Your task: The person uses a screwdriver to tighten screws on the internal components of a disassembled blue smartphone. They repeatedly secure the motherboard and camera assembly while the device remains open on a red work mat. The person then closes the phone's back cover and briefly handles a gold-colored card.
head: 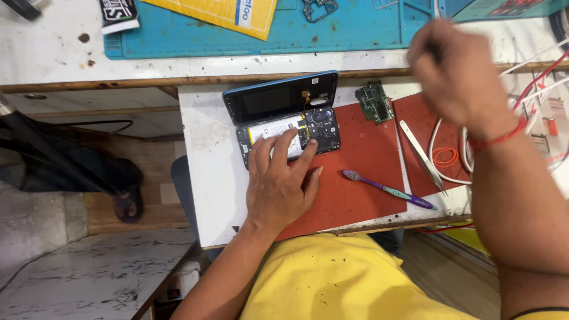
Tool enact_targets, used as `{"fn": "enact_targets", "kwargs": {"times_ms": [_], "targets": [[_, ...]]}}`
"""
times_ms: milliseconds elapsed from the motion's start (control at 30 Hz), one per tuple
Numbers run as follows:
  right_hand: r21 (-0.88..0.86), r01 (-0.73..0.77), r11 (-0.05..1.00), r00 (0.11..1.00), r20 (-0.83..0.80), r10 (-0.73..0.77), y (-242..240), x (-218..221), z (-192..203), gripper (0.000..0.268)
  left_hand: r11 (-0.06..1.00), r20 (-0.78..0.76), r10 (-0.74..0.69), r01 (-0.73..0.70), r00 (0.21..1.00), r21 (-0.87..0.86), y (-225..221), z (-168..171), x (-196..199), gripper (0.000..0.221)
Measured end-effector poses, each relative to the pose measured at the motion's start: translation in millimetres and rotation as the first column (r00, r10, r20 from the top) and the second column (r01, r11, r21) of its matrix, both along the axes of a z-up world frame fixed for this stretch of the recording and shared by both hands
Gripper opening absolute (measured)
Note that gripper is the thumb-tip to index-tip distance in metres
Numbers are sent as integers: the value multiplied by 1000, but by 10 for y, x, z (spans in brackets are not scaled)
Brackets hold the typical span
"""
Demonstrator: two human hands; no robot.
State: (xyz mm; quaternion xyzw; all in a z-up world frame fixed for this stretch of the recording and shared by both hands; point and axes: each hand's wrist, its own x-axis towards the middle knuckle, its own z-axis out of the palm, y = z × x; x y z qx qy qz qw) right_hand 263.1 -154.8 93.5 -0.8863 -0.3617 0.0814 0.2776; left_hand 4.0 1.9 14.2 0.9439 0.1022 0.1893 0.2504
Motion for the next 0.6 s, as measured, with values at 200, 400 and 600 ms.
{"fn": "enact_targets", "kwargs": {"times_ms": [200, 400, 600], "targets": [[-53, -86, 995, 960, -273, 68, 164, -574, -329, 9, 1000, -3, 3, -4, 1000, -24, -3, -2, -16, 42], [-26, -213, 977, 976, -47, 211, 234, -735, -533, 13, 1000, -5, -3, 3, 1000, -23, 16, 3, -19, 42], [-39, -253, 967, 967, -6, 253, 206, -724, -558, 15, 1000, -10, -8, 7, 1000, -27, 3, -30, -35, 42]]}}
